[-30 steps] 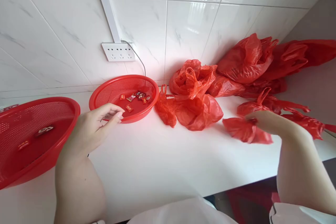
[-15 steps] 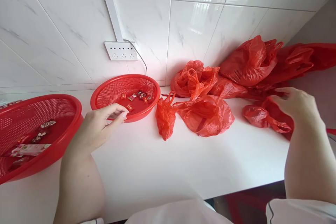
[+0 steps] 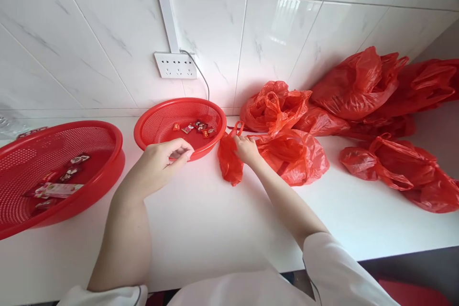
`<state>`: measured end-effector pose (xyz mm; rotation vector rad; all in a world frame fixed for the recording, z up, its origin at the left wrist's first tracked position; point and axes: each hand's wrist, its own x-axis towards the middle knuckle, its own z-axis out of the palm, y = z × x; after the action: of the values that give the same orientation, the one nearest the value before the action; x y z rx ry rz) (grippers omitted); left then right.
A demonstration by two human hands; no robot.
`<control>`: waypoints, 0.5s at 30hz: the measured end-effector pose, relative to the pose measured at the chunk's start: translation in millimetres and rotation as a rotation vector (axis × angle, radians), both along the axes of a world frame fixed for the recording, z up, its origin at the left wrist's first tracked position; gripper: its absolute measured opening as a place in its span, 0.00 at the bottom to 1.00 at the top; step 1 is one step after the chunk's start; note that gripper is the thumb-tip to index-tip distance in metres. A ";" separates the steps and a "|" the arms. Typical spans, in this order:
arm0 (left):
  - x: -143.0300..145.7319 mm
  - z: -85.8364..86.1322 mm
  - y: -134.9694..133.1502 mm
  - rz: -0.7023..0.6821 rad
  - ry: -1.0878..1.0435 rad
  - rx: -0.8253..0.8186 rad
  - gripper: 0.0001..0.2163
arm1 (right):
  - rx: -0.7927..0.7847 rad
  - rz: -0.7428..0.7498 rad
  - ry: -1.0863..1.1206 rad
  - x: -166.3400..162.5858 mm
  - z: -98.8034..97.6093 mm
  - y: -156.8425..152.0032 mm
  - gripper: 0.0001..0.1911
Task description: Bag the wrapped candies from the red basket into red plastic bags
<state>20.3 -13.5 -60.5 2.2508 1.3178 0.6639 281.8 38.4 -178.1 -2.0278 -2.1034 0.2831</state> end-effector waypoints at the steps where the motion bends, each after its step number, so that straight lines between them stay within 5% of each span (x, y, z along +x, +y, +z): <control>1: -0.3 0.5 -1.0 -0.001 -0.007 -0.012 0.10 | -0.005 -0.004 -0.013 -2.6 -2.0 4.8 0.19; 15: -3.0 -0.8 0.3 -0.021 -0.018 -0.043 0.10 | -0.119 -0.017 -0.037 -7.7 0.8 15.5 0.12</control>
<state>17.3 -13.2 -61.3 2.2156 1.2863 0.6410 274.1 53.9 -177.3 -2.1313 -2.1379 0.3797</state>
